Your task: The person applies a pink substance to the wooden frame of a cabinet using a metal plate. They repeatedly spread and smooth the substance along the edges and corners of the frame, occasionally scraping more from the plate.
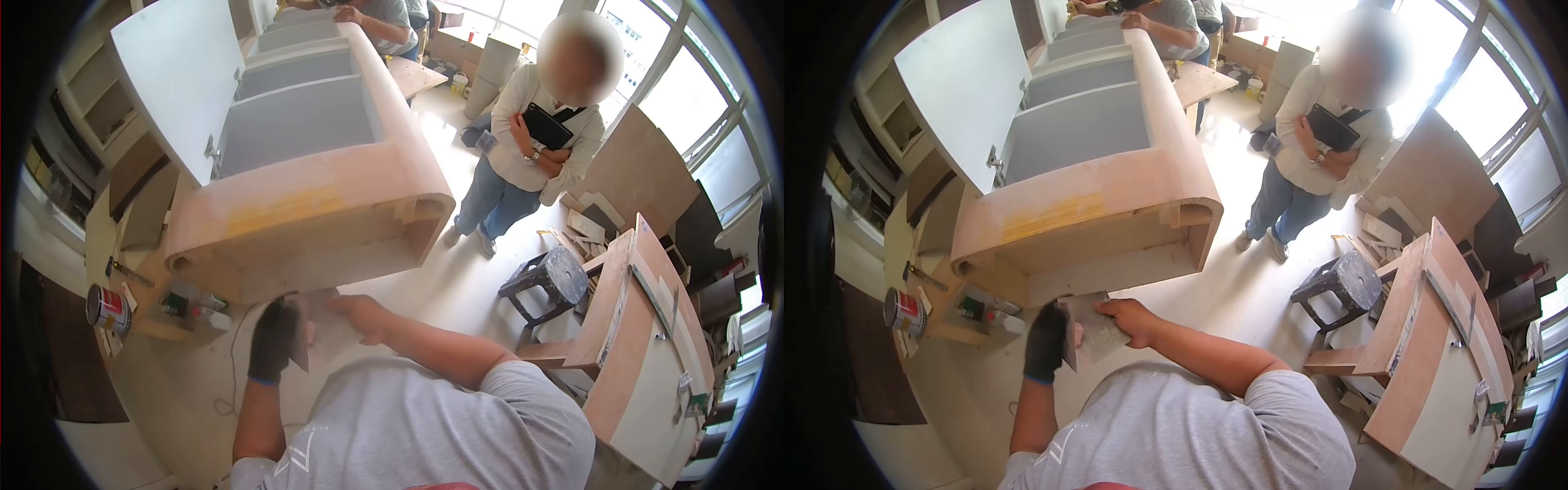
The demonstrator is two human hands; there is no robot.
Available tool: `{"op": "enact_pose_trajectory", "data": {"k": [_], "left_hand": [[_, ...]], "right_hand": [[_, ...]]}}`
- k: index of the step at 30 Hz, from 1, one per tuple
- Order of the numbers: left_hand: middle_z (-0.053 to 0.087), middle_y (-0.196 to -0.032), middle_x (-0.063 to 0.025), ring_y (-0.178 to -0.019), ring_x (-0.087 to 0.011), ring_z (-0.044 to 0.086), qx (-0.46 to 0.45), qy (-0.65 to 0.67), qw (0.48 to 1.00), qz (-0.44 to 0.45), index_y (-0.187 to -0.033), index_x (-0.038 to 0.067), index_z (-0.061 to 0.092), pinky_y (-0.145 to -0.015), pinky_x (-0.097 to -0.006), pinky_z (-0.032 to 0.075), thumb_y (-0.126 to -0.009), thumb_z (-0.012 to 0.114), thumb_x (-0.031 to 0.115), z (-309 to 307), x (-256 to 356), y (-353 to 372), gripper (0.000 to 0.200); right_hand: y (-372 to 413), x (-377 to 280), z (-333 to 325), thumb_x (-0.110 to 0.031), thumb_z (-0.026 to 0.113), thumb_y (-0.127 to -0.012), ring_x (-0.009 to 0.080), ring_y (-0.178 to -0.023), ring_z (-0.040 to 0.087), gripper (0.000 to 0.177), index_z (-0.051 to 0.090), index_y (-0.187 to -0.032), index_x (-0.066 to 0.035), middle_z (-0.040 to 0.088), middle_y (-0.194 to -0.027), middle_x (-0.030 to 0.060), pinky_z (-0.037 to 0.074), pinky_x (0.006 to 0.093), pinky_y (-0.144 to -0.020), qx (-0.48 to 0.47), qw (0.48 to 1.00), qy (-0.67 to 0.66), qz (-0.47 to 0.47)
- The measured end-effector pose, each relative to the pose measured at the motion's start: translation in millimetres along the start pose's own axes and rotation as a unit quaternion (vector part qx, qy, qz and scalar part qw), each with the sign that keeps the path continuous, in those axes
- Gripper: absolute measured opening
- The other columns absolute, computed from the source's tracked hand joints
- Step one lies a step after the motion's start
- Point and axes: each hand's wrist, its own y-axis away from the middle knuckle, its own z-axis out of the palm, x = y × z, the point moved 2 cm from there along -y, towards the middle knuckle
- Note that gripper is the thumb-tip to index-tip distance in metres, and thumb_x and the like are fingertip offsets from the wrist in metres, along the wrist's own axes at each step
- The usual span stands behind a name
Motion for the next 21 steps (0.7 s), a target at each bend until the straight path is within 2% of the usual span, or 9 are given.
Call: {"op": "enact_pose_trajectory", "data": {"k": [1,2,4,7,8,11,15,18,21], "left_hand": [[0.068,-0.114,-0.015,-0.099,-0.0336,0.064,-0.041,0.103,0.982,-0.152,-0.115,0.001,0.064,-0.088,-0.0416,0.052,-0.102,0.056,0.02,9,7,9,0.024],[0.068,-0.112,-0.0147,-0.099,-0.0335,0.064,-0.029,0.012,0.998,-0.057,-0.112,0.003,0.064,-0.087,-0.0416,0.052,-0.1,0.057,0.02,8,5,8,0.023],[0.068,-0.107,-0.0142,-0.1,-0.0333,0.065,-0.003,-0.167,0.976,0.138,-0.107,0.005,0.065,-0.086,-0.0417,0.052,-0.096,0.06,0.02,11,-4,13,0.02],[0.069,-0.104,-0.0143,-0.098,-0.0338,0.065,-0.032,-0.192,0.974,0.113,-0.106,0.008,0.068,-0.083,-0.0431,0.053,-0.093,0.061,0.02,10,8,15,0.019],[0.069,-0.104,-0.0135,-0.099,-0.0339,0.065,-0.04,-0.156,0.986,0.054,-0.105,0.01,0.069,-0.085,-0.0435,0.052,-0.092,0.063,0.024,10,7,14,0.02],[0.069,-0.104,-0.0142,-0.099,-0.0343,0.064,-0.074,-0.311,0.947,-0.035,-0.102,0.008,0.07,-0.087,-0.0433,0.052,-0.09,0.067,0.028,9,37,10,0.024],[0.067,-0.107,-0.0179,-0.1,-0.0296,0.066,0.13,-0.264,0.955,-0.025,-0.109,0.002,0.064,-0.086,-0.0389,0.052,-0.092,0.07,0.029,11,-19,20,0.032],[0.065,-0.106,-0.0161,-0.099,-0.0255,0.064,0.276,-0.004,0.959,0.067,-0.117,0.001,0.061,-0.088,-0.0369,0.05,-0.097,0.066,0.028,33,17,18,0.034],[0.063,-0.108,-0.0149,-0.099,-0.0233,0.061,0.286,-0.038,0.957,0.031,-0.122,0.0,0.059,-0.089,-0.0374,0.049,-0.101,0.062,0.027,62,45,23,0.035]], "right_hand": [[-4,3,-3,-0.028,0.055,-0.103,0.0276,-0.102,0.07,0.04,0.055,-0.129,0.003,0.068,-0.117,0.0144,0.059,0.0422,-0.09,-0.009,1.0,-0.004,0.002],[-6,5,-5,-0.027,0.055,-0.103,0.028,-0.103,0.07,0.04,0.055,-0.129,0.004,0.067,-0.117,0.0149,0.059,0.0423,-0.091,-0.017,1.0,-0.009,0.004],[15,-5,6,-0.027,0.055,-0.103,0.028,-0.103,0.07,0.04,0.055,-0.129,0.004,0.068,-0.117,0.0155,0.059,0.043,-0.092,0.016,1.0,0.02,-0.007],[7,-6,-10,-0.027,0.055,-0.103,0.0274,-0.103,0.069,0.041,0.055,-0.13,0.004,0.067,-0.118,0.0152,0.057,0.0433,-0.091,0.019,0.999,0.018,-0.027],[1,0,-20,-0.028,0.057,-0.102,0.027,-0.104,0.067,0.044,0.055,-0.131,0.004,0.066,-0.12,0.0148,0.056,0.0428,-0.091,0.008,1.0,-0.004,-0.023],[-1,-16,-33,-0.028,0.059,-0.101,0.0269,-0.108,0.065,0.047,0.053,-0.134,0.005,0.064,-0.123,0.0148,0.054,0.0423,-0.093,-0.039,0.997,-0.067,-0.014],[0,-49,-32,-0.028,0.059,-0.1,0.0278,-0.11,0.064,0.049,0.05,-0.136,0.004,0.063,-0.123,0.0151,0.053,0.0418,-0.095,-0.033,0.997,-0.025,-0.059],[-43,-32,-60,-0.033,0.056,-0.103,0.0247,-0.109,0.064,0.043,0.051,-0.134,-0.003,0.063,-0.122,0.0136,0.054,0.0397,-0.091,-0.016,0.998,-0.027,-0.049],[-61,-30,-74,-0.034,0.055,-0.103,0.0254,-0.112,0.061,0.047,0.05,-0.135,-0.001,0.062,-0.124,0.0156,0.051,0.0405,-0.091,0.033,0.998,-0.02,-0.039]]}}
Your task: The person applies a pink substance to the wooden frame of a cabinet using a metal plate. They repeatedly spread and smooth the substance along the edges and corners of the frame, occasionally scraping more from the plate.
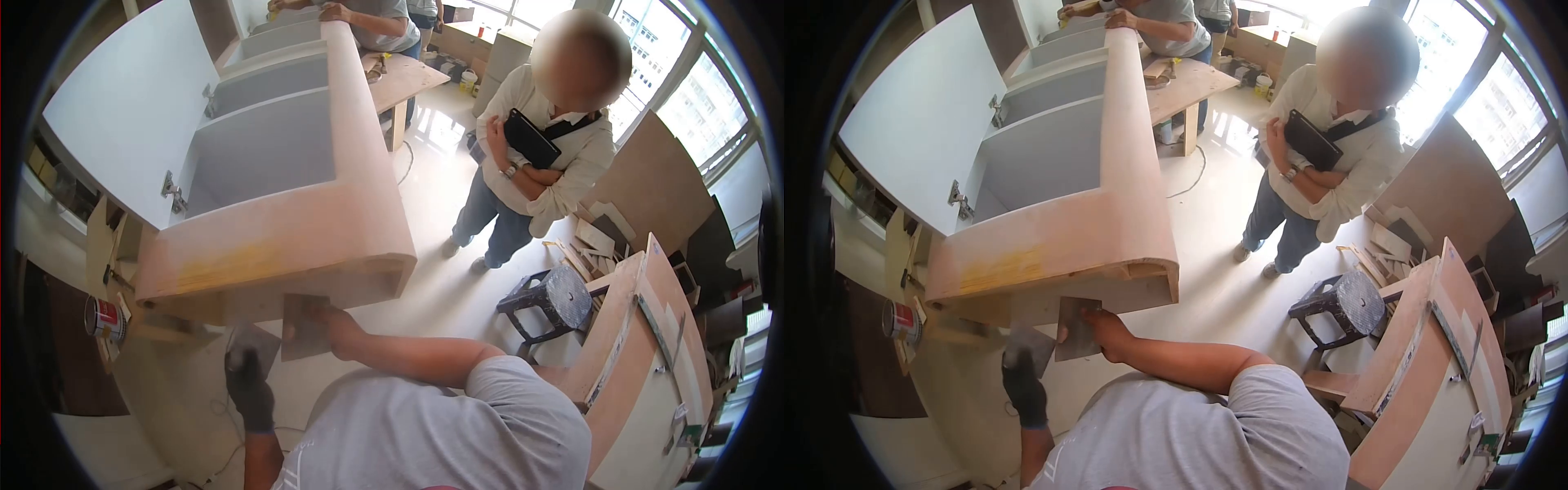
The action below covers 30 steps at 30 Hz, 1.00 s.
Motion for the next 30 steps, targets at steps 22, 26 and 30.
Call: {"op": "enact_pose_trajectory", "data": {"k": [22,26,30], "left_hand": [[0.07,-0.107,-0.0078,-0.091,-0.032,0.064,-0.105,-0.413,0.866,0.26,-0.115,0.01,0.069,-0.079,-0.0451,0.049,-0.067,0.072,0.004,65,111,15,0.049],[0.071,-0.1,-0.0067,-0.085,-0.0307,0.064,-0.138,-0.43,0.863,0.228,-0.109,0.011,0.071,-0.079,-0.0448,0.048,-0.064,0.073,0.006,72,91,24,0.045],[0.072,-0.095,-0.0088,-0.091,-0.029,0.066,-0.168,-0.311,0.906,0.233,-0.098,0.011,0.076,-0.082,-0.0422,0.05,-0.074,0.067,0.004,37,78,19,0.027]], "right_hand": [[11,-74,-27,-0.031,0.058,-0.101,0.0201,-0.113,0.058,0.046,0.053,-0.133,0.002,0.063,-0.123,0.0127,0.042,0.0352,-0.101,-0.106,0.912,0.348,-0.191],[3,-71,-29,-0.031,0.057,-0.101,0.0212,-0.118,0.056,0.051,0.048,-0.139,0.003,0.06,-0.129,0.0142,0.041,0.0346,-0.104,-0.109,0.9,0.372,-0.202],[28,-96,-13,-0.031,0.057,-0.101,0.0257,-0.124,0.054,0.056,0.044,-0.143,0.002,0.057,-0.135,0.0168,0.04,0.0361,-0.106,-0.058,0.907,0.399,-0.124]]}}
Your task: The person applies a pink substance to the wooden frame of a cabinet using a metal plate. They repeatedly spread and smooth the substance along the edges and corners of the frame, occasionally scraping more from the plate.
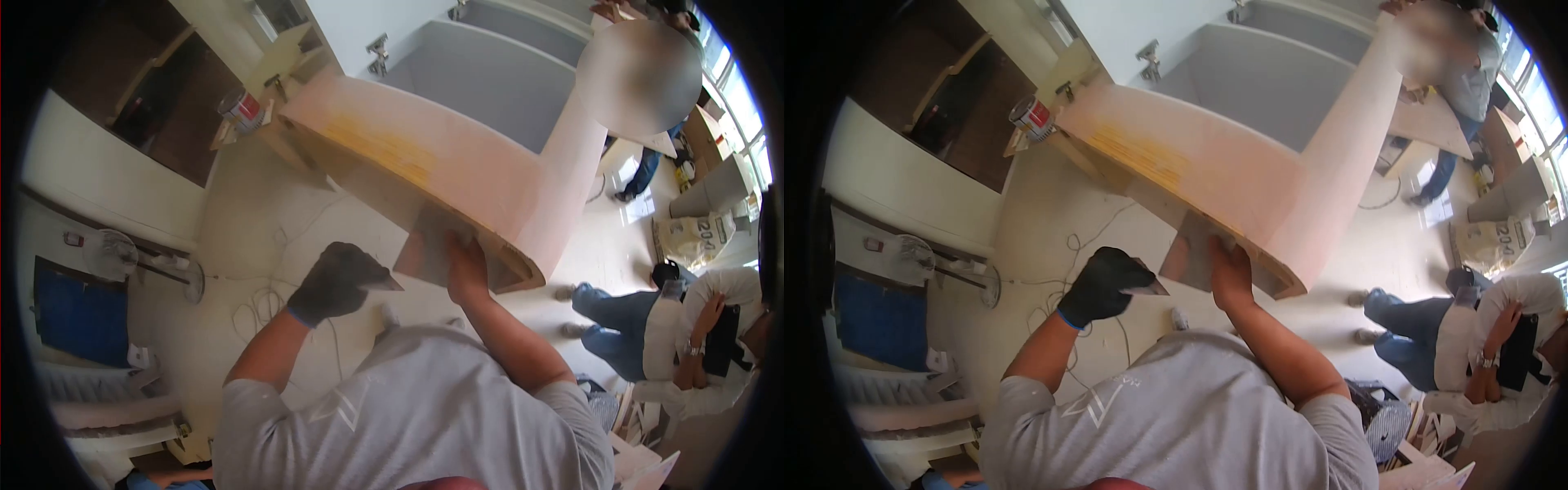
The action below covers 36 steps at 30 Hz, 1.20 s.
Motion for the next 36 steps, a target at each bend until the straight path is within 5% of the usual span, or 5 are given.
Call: {"op": "enact_pose_trajectory", "data": {"k": [4,9,17,23,36], "left_hand": [[0.075,-0.1,-0.0101,-0.102,-0.0234,0.068,0.159,0.142,0.97,-0.119,-0.104,0.012,0.076,-0.09,-0.0345,0.052,-0.084,0.066,0.007,-92,-36,-23,0.023],[0.072,-0.098,-0.0073,-0.094,-0.027,0.068,0.081,-0.309,0.938,0.137,-0.111,0.011,0.073,-0.084,-0.0391,0.054,-0.089,0.063,0.014,-169,-83,-100,0.024],[0.07,-0.101,-0.0121,-0.095,-0.0294,0.068,0.012,-0.341,0.939,-0.054,-0.102,0.011,0.07,-0.084,-0.045,0.054,-0.086,0.059,0.02,-126,-86,-139,0.021],[0.069,-0.1,-0.0159,-0.096,-0.0307,0.068,0.059,-0.276,0.957,0.06,-0.098,0.01,0.071,-0.084,-0.0454,0.053,-0.086,0.053,0.01,-128,-42,-127,0.021],[0.069,-0.089,-0.0234,-0.088,-0.0427,0.066,-0.088,-0.322,0.939,-0.084,-0.093,0.002,0.068,-0.084,-0.0512,0.05,-0.097,0.05,0.03,-147,-71,-175,0.033]], "right_hand": [[-2,39,0,-0.03,0.057,-0.1,0.0278,-0.124,0.053,0.056,0.044,-0.143,0.002,0.056,-0.135,0.0175,0.04,0.0365,-0.105,-0.072,0.994,0.08,-0.013],[-17,120,-12,-0.025,0.059,-0.098,0.0256,-0.119,0.055,0.053,0.044,-0.141,0.001,0.056,-0.132,0.0153,0.044,0.0354,-0.101,-0.093,0.996,-0.014,0.01],[4,149,-53,-0.025,0.06,-0.098,0.0248,-0.116,0.055,0.053,0.044,-0.141,0.002,0.057,-0.13,0.014,0.045,0.0377,-0.099,-0.039,0.999,0.016,0.018],[22,122,-58,-0.034,0.058,-0.1,0.0271,-0.117,0.055,0.058,0.042,-0.141,0.003,0.057,-0.13,0.0184,0.045,0.0388,-0.098,-0.036,0.991,-0.064,0.11],[9,137,-62,-0.038,0.051,-0.102,0.0361,-0.113,0.059,0.052,0.05,-0.133,0.003,0.061,-0.122,0.0251,0.045,0.0438,-0.098,-0.065,0.973,0.205,-0.088]]}}
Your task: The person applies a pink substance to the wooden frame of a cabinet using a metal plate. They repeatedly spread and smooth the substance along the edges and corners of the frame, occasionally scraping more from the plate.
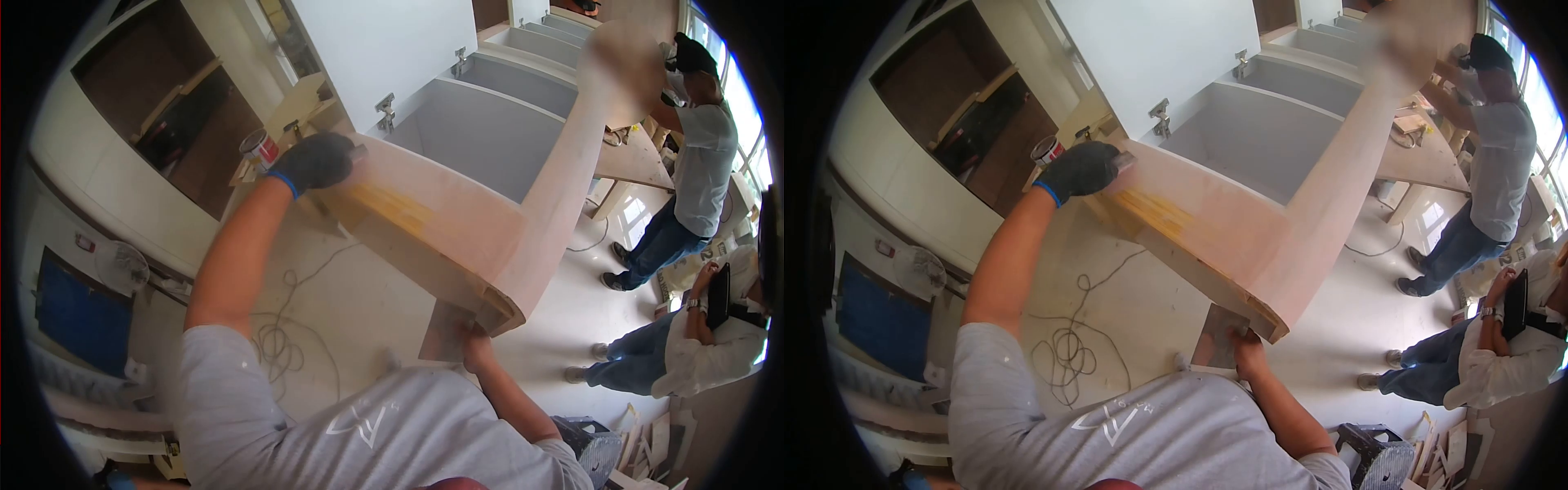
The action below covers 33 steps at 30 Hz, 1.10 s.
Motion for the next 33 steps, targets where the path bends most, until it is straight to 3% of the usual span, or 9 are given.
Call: {"op": "enact_pose_trajectory", "data": {"k": [4,6,9,11,14,16,22,27,33], "left_hand": [[0.068,-0.076,-0.0179,-0.071,-0.0374,0.067,0.05,-0.05,0.993,0.093,-0.085,0.005,0.068,-0.069,-0.0485,0.054,-0.09,0.055,0.021,27,12,8,0.022],[0.069,-0.084,-0.0196,-0.079,-0.0366,0.067,0.118,0.016,0.988,0.1,-0.093,0.004,0.07,-0.075,-0.0476,0.054,-0.086,0.056,0.018,24,39,22,0.021],[0.068,-0.092,-0.0193,-0.086,-0.0378,0.066,0.149,0.053,0.98,0.12,-0.099,0.002,0.068,-0.079,-0.0481,0.053,-0.083,0.057,0.008,4,89,32,0.021],[0.065,-0.092,-0.0182,-0.085,-0.0379,0.064,0.172,0.062,0.969,0.165,-0.106,0.001,0.067,-0.077,-0.0467,0.052,-0.085,0.059,0.011,-12,111,38,0.025],[0.068,-0.098,-0.0181,-0.09,-0.0349,0.066,0.111,0.157,0.951,0.242,-0.116,0.0,0.069,-0.081,-0.0432,0.053,-0.089,0.058,0.011,-68,148,52,0.03],[0.066,-0.11,-0.0174,-0.1,-0.0344,0.064,0.158,0.254,0.944,0.138,-0.124,0.003,0.064,-0.088,-0.0428,0.051,-0.092,0.055,0.01,-63,126,57,0.034],[0.055,-0.143,-0.008,-0.129,-0.0277,0.056,0.237,0.155,0.959,-0.018,-0.147,0.021,0.046,-0.109,-0.042,0.044,-0.103,0.041,0.01,71,-75,100,0.045],[0.068,-0.124,-0.0175,-0.114,-0.0301,0.064,0.244,0.155,0.957,-0.024,-0.129,-0.002,0.065,-0.099,-0.039,0.049,-0.1,0.05,0.004,46,-70,112,0.033],[0.063,-0.134,-0.0186,-0.124,-0.0303,0.06,0.193,0.081,0.977,-0.05,-0.13,-0.001,0.064,-0.107,-0.0392,0.046,-0.104,0.052,0.012,40,-100,88,0.032]], "right_hand": [[6,-27,-9,-0.035,0.049,-0.103,0.0453,-0.109,0.059,0.044,0.056,-0.126,0.002,0.061,-0.117,0.0321,0.046,0.0465,-0.098,-0.041,0.983,-0.153,0.092],[-6,1,10,-0.036,0.048,-0.103,0.0431,-0.106,0.061,0.045,0.058,-0.119,0.004,0.063,-0.114,0.0308,0.046,0.0475,-0.096,-0.014,1.0,0.004,-0.014],[-31,19,29,-0.038,0.05,-0.101,0.0367,-0.107,0.061,0.05,0.059,-0.121,0.007,0.063,-0.121,0.0273,0.047,0.0455,-0.094,0.005,0.996,-0.05,-0.075],[-17,-42,1,-0.036,0.052,-0.099,0.032,-0.11,0.061,0.05,0.061,-0.121,0.008,0.062,-0.125,0.0255,0.048,0.0429,-0.094,-0.037,0.97,-0.206,0.123],[-21,-30,16,-0.033,0.054,-0.098,0.031,-0.111,0.061,0.051,0.059,-0.128,0.007,0.062,-0.127,0.0224,0.049,0.0423,-0.094,-0.039,0.959,-0.26,0.109],[-20,-39,10,-0.034,0.055,-0.097,0.0304,-0.112,0.061,0.053,0.056,-0.131,0.007,0.062,-0.128,0.0205,0.049,0.0418,-0.093,-0.029,0.96,-0.255,0.116],[-24,-19,13,-0.038,0.057,-0.096,0.0279,-0.114,0.058,0.061,0.051,-0.137,0.005,0.059,-0.13,0.018,0.051,0.0412,-0.09,-0.086,0.952,-0.248,0.158],[-14,-22,9,-0.04,0.056,-0.096,0.0276,-0.113,0.059,0.06,0.052,-0.137,0.004,0.059,-0.131,0.018,0.052,0.042,-0.087,-0.054,0.944,-0.286,0.157],[-19,-11,10,-0.036,0.06,-0.093,0.0342,-0.119,0.059,0.057,0.055,-0.134,0.003,0.058,-0.135,0.0231,0.049,0.0441,-0.097,-0.063,0.993,-0.07,0.072]]}}
